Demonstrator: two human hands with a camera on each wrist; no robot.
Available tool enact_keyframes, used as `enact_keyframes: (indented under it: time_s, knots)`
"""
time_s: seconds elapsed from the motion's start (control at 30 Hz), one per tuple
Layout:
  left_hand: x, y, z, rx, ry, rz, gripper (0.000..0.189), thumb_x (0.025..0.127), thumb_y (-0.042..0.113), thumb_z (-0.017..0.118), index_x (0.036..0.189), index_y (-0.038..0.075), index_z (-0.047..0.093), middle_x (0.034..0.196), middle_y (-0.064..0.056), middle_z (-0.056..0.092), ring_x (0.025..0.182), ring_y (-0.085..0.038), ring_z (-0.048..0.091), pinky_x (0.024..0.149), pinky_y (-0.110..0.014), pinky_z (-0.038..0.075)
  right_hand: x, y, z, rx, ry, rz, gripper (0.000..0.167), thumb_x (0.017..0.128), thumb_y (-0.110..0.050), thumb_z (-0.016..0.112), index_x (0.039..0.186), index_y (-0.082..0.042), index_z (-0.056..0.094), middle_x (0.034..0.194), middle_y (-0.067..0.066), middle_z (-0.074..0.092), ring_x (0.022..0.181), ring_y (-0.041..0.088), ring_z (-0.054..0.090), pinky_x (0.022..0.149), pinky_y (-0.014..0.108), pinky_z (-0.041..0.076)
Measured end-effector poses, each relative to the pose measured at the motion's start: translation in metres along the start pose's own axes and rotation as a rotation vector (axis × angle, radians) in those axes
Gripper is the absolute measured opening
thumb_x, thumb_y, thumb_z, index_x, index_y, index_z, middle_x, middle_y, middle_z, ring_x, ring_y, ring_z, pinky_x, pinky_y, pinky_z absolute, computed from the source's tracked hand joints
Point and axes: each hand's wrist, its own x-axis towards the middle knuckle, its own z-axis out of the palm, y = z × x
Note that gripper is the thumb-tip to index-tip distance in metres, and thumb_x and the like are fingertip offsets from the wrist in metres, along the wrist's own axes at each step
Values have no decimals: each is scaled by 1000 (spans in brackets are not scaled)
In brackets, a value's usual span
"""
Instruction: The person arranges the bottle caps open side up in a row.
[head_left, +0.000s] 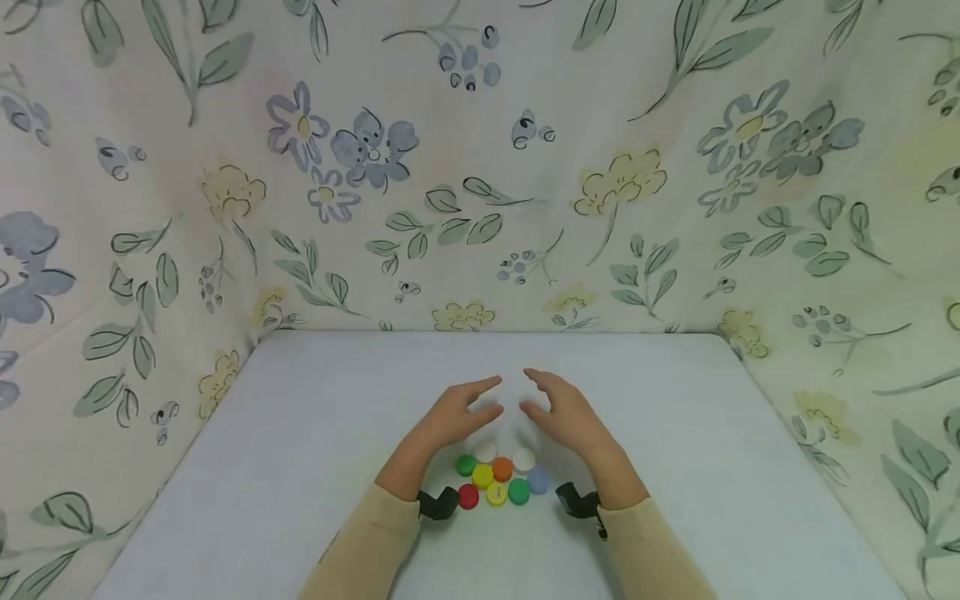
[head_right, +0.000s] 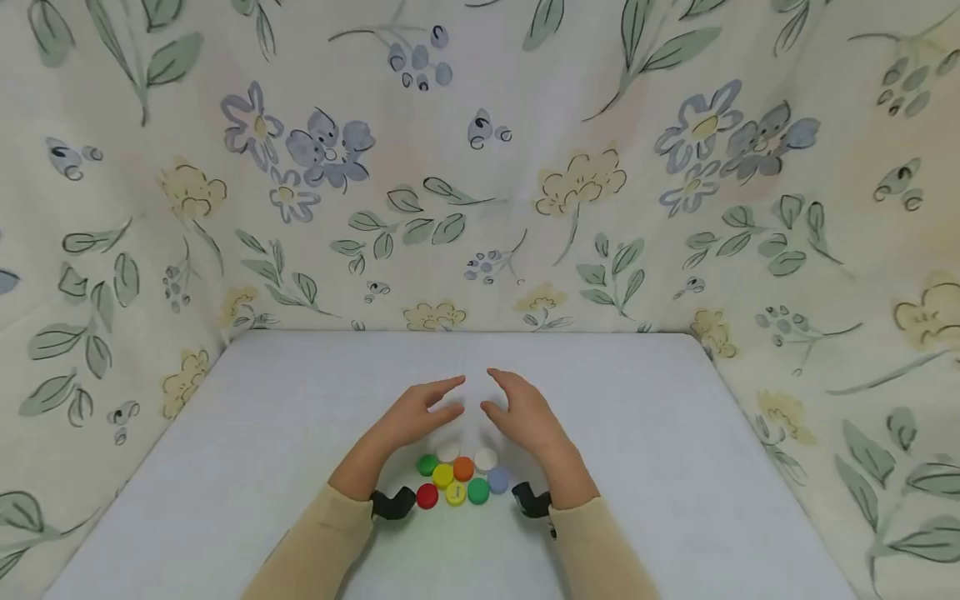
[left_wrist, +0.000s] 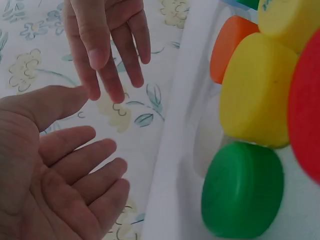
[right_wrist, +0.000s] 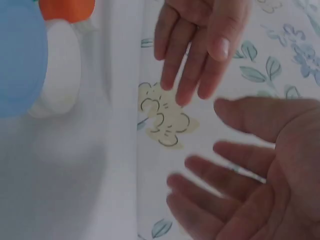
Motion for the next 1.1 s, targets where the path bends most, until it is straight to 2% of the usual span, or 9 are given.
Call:
enact_keyframes:
  time_s: [0.13, 0.3, 0.5, 0.63, 0.83, 0.97, 1.1]
  knots:
    - [2, -2, 8, -76, -88, -26, 59, 100, 36, 68, 154, 18, 50, 156, -4, 48, 140, -35, 48, 109, -54, 42, -6, 7, -8, 117, -108, -6, 60, 99, -24, 70, 153, -12, 48, 154, 9, 50, 135, 36, 52, 104, 54, 47]
    - [4, 0, 18, -91, -147, -39, 58, 98, 31, 71, 151, 19, 53, 153, 0, 51, 140, -31, 47, 109, -53, 43, -11, 12, -15, 199, -218, 1, 61, 96, -12, 73, 152, -9, 49, 148, 13, 54, 132, 36, 55, 101, 53, 49]
    - [4, 1, 24, -62, -184, -49, 57, 94, 27, 77, 147, 16, 58, 148, -3, 57, 137, -25, 51, 111, -47, 42, -10, 12, -7, 161, -309, 47, 65, 90, -12, 80, 149, -9, 52, 131, 10, 63, 121, 30, 61, 97, 48, 53]
    - [3, -2, 33, -53, -196, -34, 52, 92, 24, 79, 140, 13, 63, 140, -3, 62, 130, -24, 56, 109, -45, 44, -14, 5, 2, 126, -328, 100, 67, 85, -13, 85, 145, -10, 55, 120, 7, 65, 111, 26, 62, 92, 46, 55]
    - [1, -2, 39, -64, -214, 6, 45, 91, 16, 79, 133, 8, 67, 129, 0, 66, 118, -21, 60, 104, -41, 48, -18, -2, 10, 46, -331, 150, 62, 78, -17, 91, 129, -5, 57, 98, 5, 62, 88, 21, 57, 80, 41, 53]
    - [2, -3, 40, -52, -212, 5, 42, 89, 18, 81, 129, 10, 70, 121, 4, 68, 109, -17, 60, 99, -35, 50, -20, -5, 11, -4, -331, 192, 52, 77, -19, 91, 116, -4, 61, 89, 3, 59, 81, 21, 55, 75, 39, 51]
    - [3, -3, 40, -65, -215, -6, 36, 88, 18, 82, 122, 12, 74, 113, 6, 69, 101, -14, 60, 93, -32, 51, -21, -8, 13, -64, -340, 196, 37, 77, -21, 91, 100, -6, 66, 85, 1, 60, 80, 20, 55, 74, 39, 51]
